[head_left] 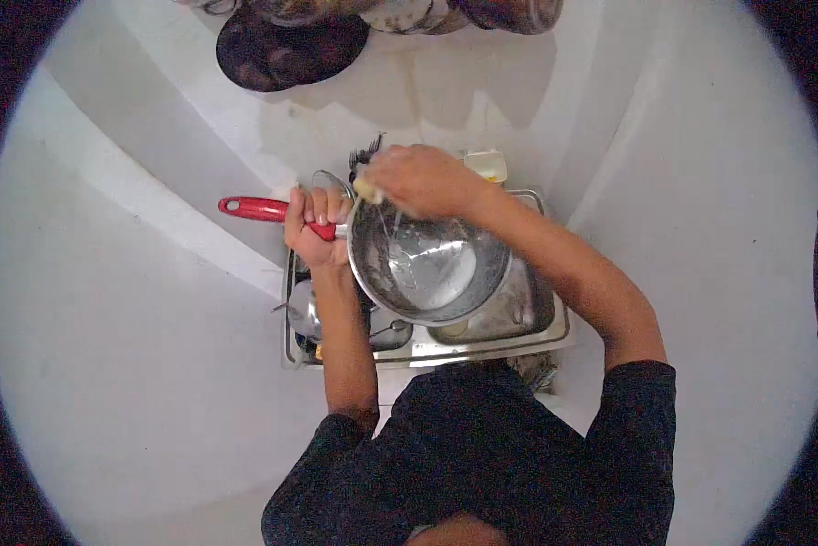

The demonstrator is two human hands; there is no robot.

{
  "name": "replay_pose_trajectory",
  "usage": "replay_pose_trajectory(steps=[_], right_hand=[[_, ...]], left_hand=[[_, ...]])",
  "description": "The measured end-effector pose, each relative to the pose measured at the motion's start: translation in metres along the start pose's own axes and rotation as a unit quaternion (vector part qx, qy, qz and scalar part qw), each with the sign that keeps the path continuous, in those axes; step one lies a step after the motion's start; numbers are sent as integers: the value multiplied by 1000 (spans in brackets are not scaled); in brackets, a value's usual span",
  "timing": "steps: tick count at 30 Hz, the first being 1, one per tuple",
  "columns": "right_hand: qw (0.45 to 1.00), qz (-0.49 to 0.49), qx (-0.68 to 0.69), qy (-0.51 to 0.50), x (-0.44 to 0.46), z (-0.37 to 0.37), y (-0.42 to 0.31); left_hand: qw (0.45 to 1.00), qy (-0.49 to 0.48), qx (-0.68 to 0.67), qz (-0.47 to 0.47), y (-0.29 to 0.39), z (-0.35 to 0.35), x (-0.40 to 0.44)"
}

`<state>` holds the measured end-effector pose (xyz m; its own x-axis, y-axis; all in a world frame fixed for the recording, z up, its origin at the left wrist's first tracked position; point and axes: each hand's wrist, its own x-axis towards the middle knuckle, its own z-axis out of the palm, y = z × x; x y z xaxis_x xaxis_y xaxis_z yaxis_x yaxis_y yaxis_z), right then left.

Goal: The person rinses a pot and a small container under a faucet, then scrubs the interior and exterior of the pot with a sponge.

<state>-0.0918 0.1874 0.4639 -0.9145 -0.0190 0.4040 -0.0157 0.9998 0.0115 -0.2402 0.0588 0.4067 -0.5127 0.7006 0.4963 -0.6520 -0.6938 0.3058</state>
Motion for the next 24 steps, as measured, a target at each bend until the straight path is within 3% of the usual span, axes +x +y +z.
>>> replay_pose_trajectory(steps=[1,4,7,10,13,16,19,24], right_hand=[[997,40,28,-53,-7,-9,5],[993,108,41,-5,-53,-15,26],[989,146,-2,-29,-68,-25,14],[998,6,-34,53,-43,-17,-9],[990,-72,-81,89,-27,-6,-35],[1000,20,-13,-1,-31,-14,-31],[996,46,50,58,-48,-15,-15],[986,137,89,26,-80,1,10]], left_hand=[[1000,4,-5,-8,0,-1,0],[1000,-11,-7,-24,-6,9,-4],[998,-43,30,-21,-9,25,-8],[995,-84,24,-56,-6,31,-7],[994,-97,17,-57,-2,21,-6],[991,-93,-26,-88,-2,14,-5],[987,-97,-47,-119,-1,18,-4],[989,-57,-53,-126,-5,14,-4]])
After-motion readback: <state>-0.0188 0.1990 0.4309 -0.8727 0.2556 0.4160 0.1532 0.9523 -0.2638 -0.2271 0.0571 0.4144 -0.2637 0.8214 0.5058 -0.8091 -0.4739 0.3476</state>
